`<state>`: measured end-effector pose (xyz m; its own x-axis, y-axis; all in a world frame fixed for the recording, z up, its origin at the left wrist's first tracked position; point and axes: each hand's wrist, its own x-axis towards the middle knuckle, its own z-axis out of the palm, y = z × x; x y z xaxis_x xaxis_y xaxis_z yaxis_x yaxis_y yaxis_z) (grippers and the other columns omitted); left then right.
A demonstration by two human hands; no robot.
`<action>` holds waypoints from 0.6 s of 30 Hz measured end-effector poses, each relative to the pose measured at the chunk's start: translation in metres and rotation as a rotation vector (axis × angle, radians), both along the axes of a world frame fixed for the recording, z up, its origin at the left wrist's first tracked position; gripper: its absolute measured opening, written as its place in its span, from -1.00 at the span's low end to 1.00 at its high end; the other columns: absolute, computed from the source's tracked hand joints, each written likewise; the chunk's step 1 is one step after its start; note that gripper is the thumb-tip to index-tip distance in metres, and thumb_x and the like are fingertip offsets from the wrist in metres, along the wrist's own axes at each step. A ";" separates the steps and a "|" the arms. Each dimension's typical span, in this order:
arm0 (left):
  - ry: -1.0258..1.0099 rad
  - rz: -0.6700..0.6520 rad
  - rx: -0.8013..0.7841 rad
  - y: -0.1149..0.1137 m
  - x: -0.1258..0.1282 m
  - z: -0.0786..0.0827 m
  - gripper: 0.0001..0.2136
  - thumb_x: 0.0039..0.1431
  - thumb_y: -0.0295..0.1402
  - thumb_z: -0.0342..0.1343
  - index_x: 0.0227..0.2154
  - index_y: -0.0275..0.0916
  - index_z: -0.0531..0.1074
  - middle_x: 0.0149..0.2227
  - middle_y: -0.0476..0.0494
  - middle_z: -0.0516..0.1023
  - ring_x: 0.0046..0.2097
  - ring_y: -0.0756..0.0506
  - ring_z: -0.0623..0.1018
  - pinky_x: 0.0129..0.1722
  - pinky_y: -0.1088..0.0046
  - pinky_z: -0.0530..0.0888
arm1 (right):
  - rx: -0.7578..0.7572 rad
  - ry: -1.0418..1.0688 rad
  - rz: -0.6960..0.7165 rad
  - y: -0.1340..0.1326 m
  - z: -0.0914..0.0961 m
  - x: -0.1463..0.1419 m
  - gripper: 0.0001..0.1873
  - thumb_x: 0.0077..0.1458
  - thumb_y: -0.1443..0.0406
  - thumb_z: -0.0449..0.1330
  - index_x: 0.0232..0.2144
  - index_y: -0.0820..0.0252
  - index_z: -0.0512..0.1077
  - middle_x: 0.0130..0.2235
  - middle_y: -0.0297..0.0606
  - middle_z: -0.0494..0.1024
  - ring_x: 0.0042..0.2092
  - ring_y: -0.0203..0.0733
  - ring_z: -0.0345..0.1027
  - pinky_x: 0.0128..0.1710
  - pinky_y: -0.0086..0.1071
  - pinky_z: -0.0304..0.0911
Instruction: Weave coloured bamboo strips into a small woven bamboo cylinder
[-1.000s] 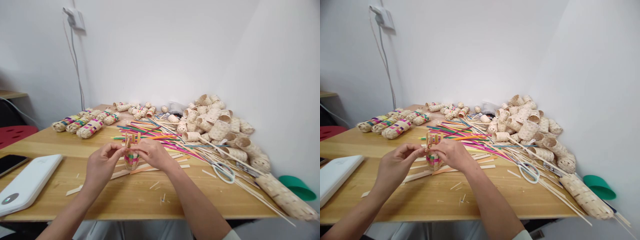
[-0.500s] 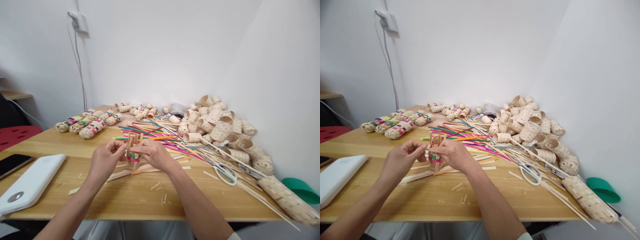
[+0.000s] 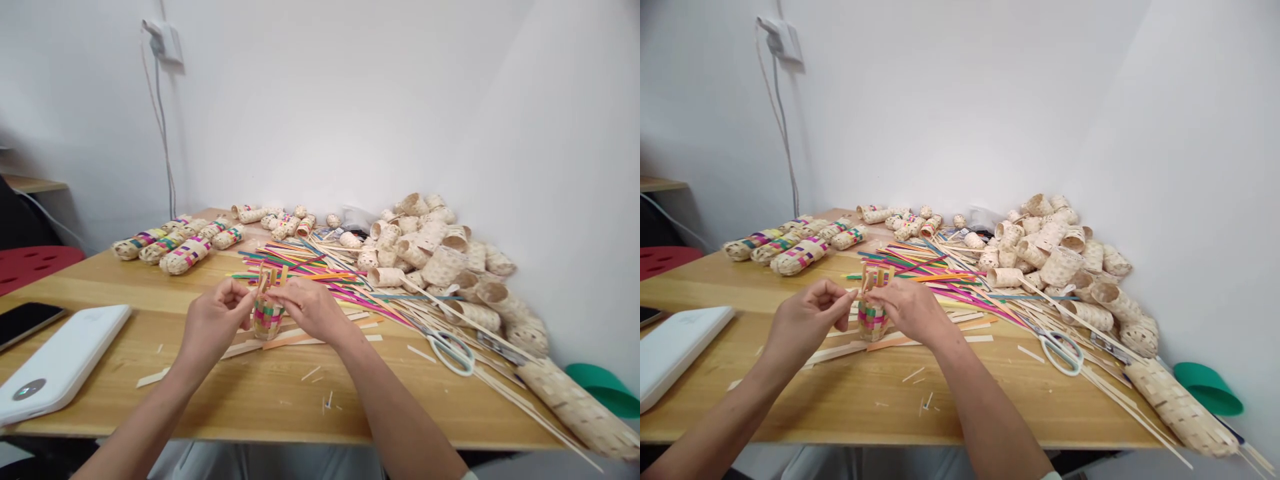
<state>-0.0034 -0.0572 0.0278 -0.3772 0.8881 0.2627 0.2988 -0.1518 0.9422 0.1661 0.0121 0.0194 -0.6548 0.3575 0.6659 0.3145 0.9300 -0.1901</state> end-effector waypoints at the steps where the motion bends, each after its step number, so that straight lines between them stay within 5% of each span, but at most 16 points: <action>1: -0.004 -0.008 0.009 0.000 0.000 0.000 -0.74 -0.10 -0.12 0.19 -0.60 -0.18 0.31 -0.72 0.08 0.40 -0.66 0.03 0.39 -0.62 0.55 0.32 | -0.002 0.005 0.002 0.000 0.000 0.000 -0.75 0.29 0.35 0.08 -0.12 0.17 0.55 -0.34 -0.24 0.52 -0.32 -0.28 0.34 -0.35 -0.45 0.17; 18: -0.070 -0.154 0.072 0.005 0.003 -0.002 -0.70 -0.10 -0.09 0.27 -0.48 -0.22 0.42 -0.60 0.00 0.51 -0.61 -0.02 0.45 -0.57 0.46 0.42 | -0.166 -0.136 0.021 -0.004 0.015 0.006 -0.77 0.26 0.43 0.08 -0.15 0.20 0.52 -0.23 -0.21 0.53 -0.19 -0.24 0.36 -0.19 -0.41 0.23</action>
